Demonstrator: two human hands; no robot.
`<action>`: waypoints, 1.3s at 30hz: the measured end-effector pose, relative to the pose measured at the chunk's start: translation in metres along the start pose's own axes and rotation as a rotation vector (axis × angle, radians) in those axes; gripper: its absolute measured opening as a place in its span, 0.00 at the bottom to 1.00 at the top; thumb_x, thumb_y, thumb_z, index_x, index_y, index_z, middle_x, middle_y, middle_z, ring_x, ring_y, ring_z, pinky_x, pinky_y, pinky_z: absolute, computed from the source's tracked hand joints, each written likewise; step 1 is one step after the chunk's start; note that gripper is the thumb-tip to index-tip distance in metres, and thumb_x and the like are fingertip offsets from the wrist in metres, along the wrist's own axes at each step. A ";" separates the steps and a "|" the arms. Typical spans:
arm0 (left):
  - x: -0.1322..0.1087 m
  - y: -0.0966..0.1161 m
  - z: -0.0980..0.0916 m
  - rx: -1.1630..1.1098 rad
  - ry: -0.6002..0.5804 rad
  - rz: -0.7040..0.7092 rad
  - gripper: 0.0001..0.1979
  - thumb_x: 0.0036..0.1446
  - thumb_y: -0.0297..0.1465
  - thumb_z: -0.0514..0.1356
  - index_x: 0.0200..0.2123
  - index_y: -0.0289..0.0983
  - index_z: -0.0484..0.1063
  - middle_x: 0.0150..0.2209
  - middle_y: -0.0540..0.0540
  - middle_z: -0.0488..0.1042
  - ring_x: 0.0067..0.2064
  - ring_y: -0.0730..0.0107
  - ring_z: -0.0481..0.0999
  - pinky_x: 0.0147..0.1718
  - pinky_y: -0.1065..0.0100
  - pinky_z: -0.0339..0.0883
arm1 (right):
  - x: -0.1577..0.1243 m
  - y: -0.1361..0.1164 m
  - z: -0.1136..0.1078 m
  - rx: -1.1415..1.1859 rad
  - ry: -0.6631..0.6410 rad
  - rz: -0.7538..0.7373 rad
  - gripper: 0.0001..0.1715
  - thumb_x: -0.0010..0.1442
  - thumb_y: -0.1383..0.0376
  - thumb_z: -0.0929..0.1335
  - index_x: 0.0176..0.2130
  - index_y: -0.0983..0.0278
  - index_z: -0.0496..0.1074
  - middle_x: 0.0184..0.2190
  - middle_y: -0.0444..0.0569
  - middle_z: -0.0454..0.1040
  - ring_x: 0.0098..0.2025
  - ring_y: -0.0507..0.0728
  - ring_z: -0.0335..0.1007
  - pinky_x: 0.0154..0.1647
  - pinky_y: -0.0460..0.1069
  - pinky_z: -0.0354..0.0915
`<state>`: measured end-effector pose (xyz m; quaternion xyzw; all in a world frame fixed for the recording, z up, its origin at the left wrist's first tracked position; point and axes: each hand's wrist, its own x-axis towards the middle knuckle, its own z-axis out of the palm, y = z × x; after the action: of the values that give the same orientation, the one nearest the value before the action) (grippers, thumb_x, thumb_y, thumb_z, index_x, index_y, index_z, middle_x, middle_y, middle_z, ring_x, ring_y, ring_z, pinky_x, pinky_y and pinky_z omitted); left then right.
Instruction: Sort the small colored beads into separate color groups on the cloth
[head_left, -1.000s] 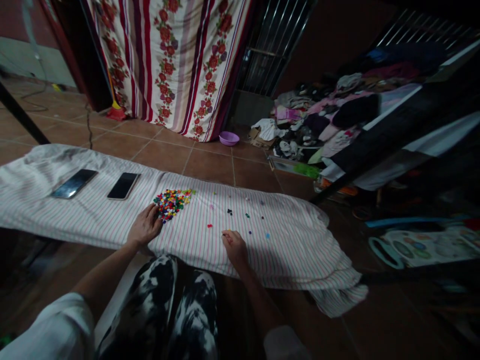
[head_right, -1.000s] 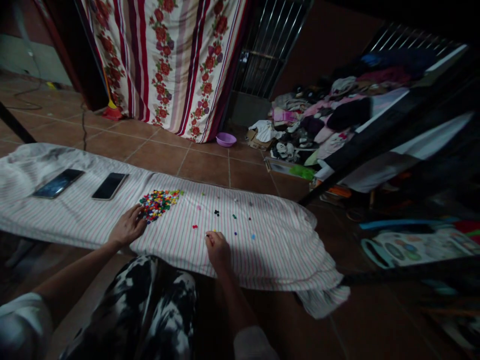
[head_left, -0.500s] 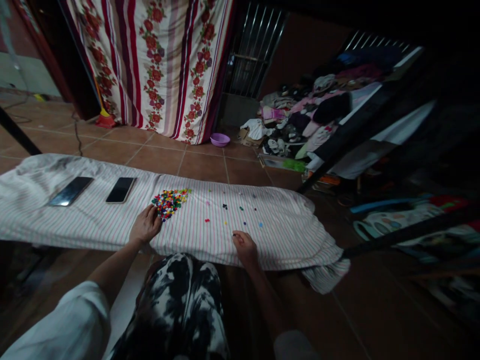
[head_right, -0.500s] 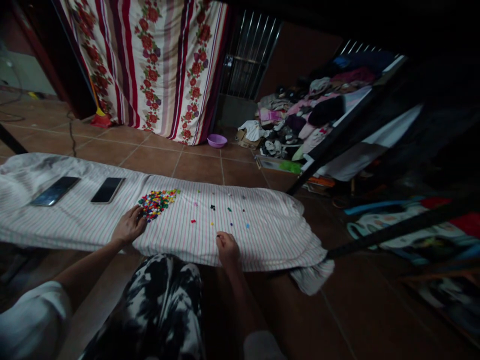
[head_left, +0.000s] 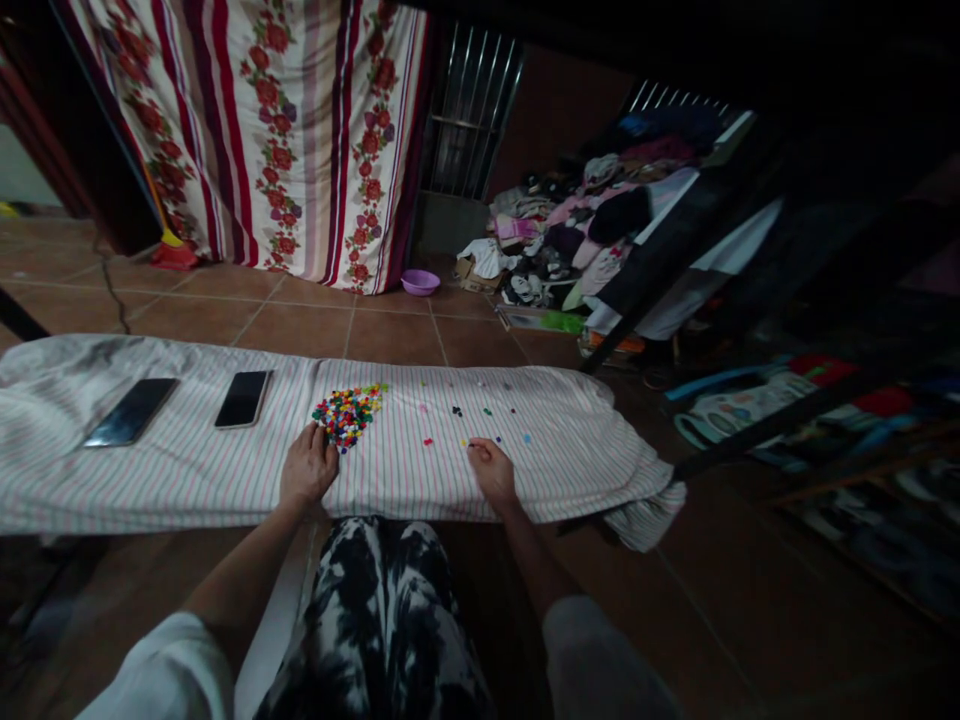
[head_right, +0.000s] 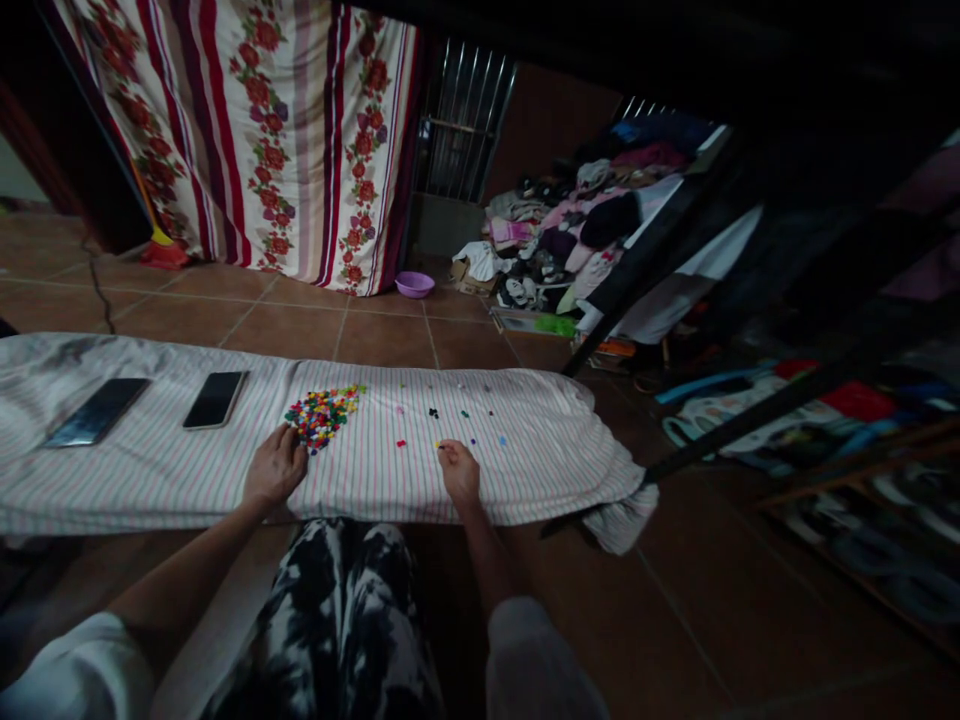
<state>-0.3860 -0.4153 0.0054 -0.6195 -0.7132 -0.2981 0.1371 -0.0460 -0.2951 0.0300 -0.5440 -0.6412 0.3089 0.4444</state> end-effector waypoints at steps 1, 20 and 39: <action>0.000 0.000 0.001 -0.001 -0.006 -0.017 0.19 0.58 0.31 0.50 0.53 0.35 0.65 0.51 0.33 0.72 0.59 0.49 0.67 0.54 0.47 0.64 | 0.004 -0.001 0.002 -0.009 -0.003 -0.004 0.20 0.49 0.53 0.65 0.35 0.63 0.77 0.24 0.46 0.73 0.29 0.56 0.69 0.36 0.50 0.67; -0.002 0.001 0.008 0.080 -0.016 -0.109 0.21 0.62 0.34 0.47 0.55 0.32 0.63 0.56 0.30 0.68 0.59 0.48 0.68 0.54 0.49 0.65 | 0.085 0.019 0.053 -0.429 0.029 -0.001 0.10 0.54 0.66 0.66 0.36 0.62 0.76 0.33 0.49 0.77 0.37 0.56 0.72 0.40 0.48 0.64; -0.002 -0.001 0.010 0.048 0.001 -0.111 0.21 0.62 0.33 0.47 0.55 0.33 0.64 0.56 0.32 0.69 0.61 0.49 0.65 0.57 0.48 0.63 | 0.097 0.027 0.050 -0.391 0.006 0.030 0.04 0.49 0.66 0.67 0.30 0.60 0.72 0.29 0.44 0.77 0.33 0.55 0.73 0.36 0.48 0.64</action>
<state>-0.3847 -0.4114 -0.0038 -0.5755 -0.7532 -0.2883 0.1354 -0.0817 -0.1905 0.0083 -0.6304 -0.6795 0.1834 0.3275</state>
